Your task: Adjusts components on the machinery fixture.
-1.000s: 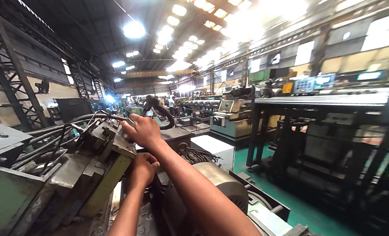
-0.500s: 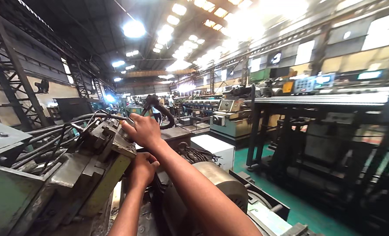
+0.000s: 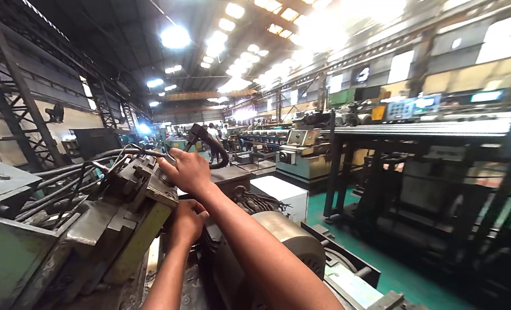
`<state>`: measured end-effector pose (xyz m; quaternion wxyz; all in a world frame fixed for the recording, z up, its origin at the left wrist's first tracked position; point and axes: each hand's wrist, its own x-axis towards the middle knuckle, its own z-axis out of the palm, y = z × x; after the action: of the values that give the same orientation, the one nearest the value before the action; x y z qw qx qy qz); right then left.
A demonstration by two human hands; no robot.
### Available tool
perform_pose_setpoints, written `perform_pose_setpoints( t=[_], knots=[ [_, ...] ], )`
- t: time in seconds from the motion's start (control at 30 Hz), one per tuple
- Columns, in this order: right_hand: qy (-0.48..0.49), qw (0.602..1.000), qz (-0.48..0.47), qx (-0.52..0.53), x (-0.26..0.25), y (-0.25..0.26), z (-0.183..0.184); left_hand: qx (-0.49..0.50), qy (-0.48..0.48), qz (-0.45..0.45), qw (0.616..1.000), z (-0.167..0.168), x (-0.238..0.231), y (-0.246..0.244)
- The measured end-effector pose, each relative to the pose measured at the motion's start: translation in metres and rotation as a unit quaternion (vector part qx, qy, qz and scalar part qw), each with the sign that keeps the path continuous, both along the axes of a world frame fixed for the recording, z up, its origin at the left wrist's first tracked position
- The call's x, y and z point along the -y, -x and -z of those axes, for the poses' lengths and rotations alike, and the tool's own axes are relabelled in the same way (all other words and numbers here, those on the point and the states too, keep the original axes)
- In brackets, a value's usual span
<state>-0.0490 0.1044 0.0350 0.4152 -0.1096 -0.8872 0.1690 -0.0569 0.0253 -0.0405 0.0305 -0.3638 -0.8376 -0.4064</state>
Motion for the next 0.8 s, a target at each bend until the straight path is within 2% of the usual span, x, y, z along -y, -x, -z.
perform_pose_setpoints(
  t=[0.37,0.53,0.67,0.8],
  knots=[
    [0.001,1.000,-0.002,0.004,0.001,-0.002,0.000,-0.008,-0.001,-0.015,1.000,0.000,0.001,-0.005],
    [-0.003,1.000,0.003,0.012,0.001,-0.003,-0.001,-0.014,-0.058,-0.055,0.997,0.001,0.001,-0.014],
    [0.006,1.000,-0.001,0.015,0.001,-0.003,-0.001,-0.012,-0.078,-0.018,0.997,0.004,0.003,-0.011],
    [-0.001,1.000,-0.006,0.013,0.001,-0.004,-0.002,-0.096,-0.186,0.014,0.978,0.023,0.003,-0.007]
  ],
)
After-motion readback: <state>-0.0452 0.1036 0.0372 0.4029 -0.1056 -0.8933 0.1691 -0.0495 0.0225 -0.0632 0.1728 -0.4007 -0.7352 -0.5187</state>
